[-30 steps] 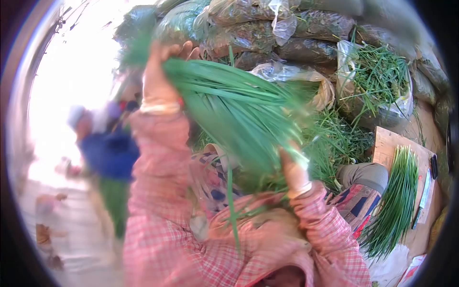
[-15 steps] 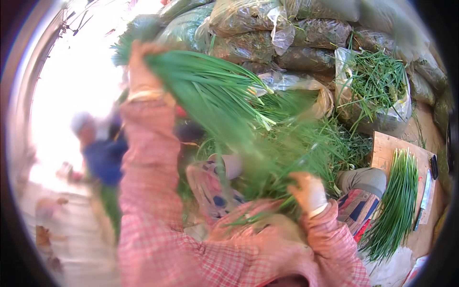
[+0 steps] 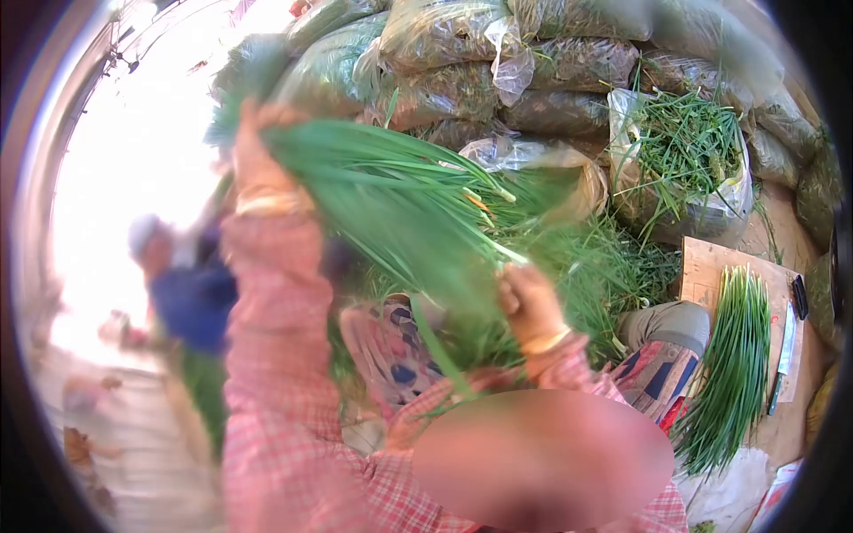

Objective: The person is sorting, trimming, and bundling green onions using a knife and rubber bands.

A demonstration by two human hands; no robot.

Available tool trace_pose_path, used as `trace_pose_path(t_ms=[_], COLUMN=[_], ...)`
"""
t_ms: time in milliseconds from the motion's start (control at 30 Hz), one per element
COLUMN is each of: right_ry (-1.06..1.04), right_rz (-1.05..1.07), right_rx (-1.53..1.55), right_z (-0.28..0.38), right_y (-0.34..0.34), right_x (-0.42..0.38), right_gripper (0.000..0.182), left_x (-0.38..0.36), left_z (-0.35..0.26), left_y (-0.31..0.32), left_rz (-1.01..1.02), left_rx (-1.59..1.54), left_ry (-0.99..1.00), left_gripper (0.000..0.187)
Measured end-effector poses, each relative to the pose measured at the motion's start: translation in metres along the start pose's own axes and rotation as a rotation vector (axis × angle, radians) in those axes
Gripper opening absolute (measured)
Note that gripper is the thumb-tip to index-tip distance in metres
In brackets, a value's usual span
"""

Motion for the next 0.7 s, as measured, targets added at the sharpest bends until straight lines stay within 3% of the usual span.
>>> trace_pose_path(t_ms=[100, 133, 200, 267, 300, 367, 433, 467, 500, 567, 600, 633, 700], right_ry=[-0.128, -0.142, -0.530, -0.592, -0.597, -0.913, -0.960, -0.873, -0.789, -0.385, -0.186, 0.027, 0.303], right_rz=[-0.127, -0.360, -0.712, -0.886, -0.964, -0.719, -0.316, -0.269, -0.219, -0.003, 0.108, 0.357, 0.657], right_rx=[-0.081, -0.159, -1.062, -1.816, -2.188, -1.951, -1.506, -1.316, -1.125, -0.850, -0.707, -0.620, -0.312], right_z=[0.010, 0.015, 0.031, 0.038, 0.045, 0.047, 0.035, 0.033, 0.035, 0.032, 0.031, 0.031, 0.012], right_y=[-0.047, -0.084, -0.157, -0.178, -0.151, -0.077, -0.039, -0.020, -0.003, 0.024, 0.036, 0.047, 0.056], right_x=[-0.010, -0.008, -0.010, -0.018, -0.029, -0.036, -0.019, -0.017, -0.018, -0.028, -0.035, -0.042, -0.044], right_gripper=[0.009, 0.008, 0.011, 0.017, 0.019, 0.020, 0.024, 0.023, 0.023, 0.022, 0.023, 0.034, 0.072], left_x=[0.003, -0.001, 0.004, 0.024, 0.023, 0.018, 0.012, 0.009, 0.010, 0.007, -0.001, -0.011, -0.037], left_z=[-0.002, -0.007, -0.013, -0.019, -0.021, -0.021, -0.018, -0.019, -0.019, -0.022, -0.020, -0.019, -0.014], left_y=[-0.008, -0.008, -0.017, -0.036, -0.036, -0.030, -0.021, -0.017, -0.016, -0.016, -0.013, -0.005, 0.016], left_rz=[-0.008, -0.028, -0.016, 0.056, 0.068, 0.101, 0.467, 0.647, 0.536, 0.301, 0.249, 0.276, 0.336], left_rx=[0.109, 0.154, 0.190, 0.178, 0.169, 0.145, -0.218, -0.400, -0.375, -0.323, -0.166, -0.154, -0.140], left_ry=[0.029, 0.033, 0.055, 0.085, 0.107, 0.150, -0.001, -0.079, -0.053, 0.014, 0.154, 0.168, 0.182], left_gripper=[0.032, 0.034, 0.037, 0.042, 0.039, 0.035, 0.031, 0.030, 0.032, 0.038, 0.040, 0.041, 0.043])
Point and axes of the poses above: each hand's wrist, its own x-axis towards the middle knuckle, its own y-axis out of the palm, z = x × y, the point moved 2 cm from there along x, towards the middle knuckle, and after that the axes turned 4 degrees about -z, right-handed, at the moved point
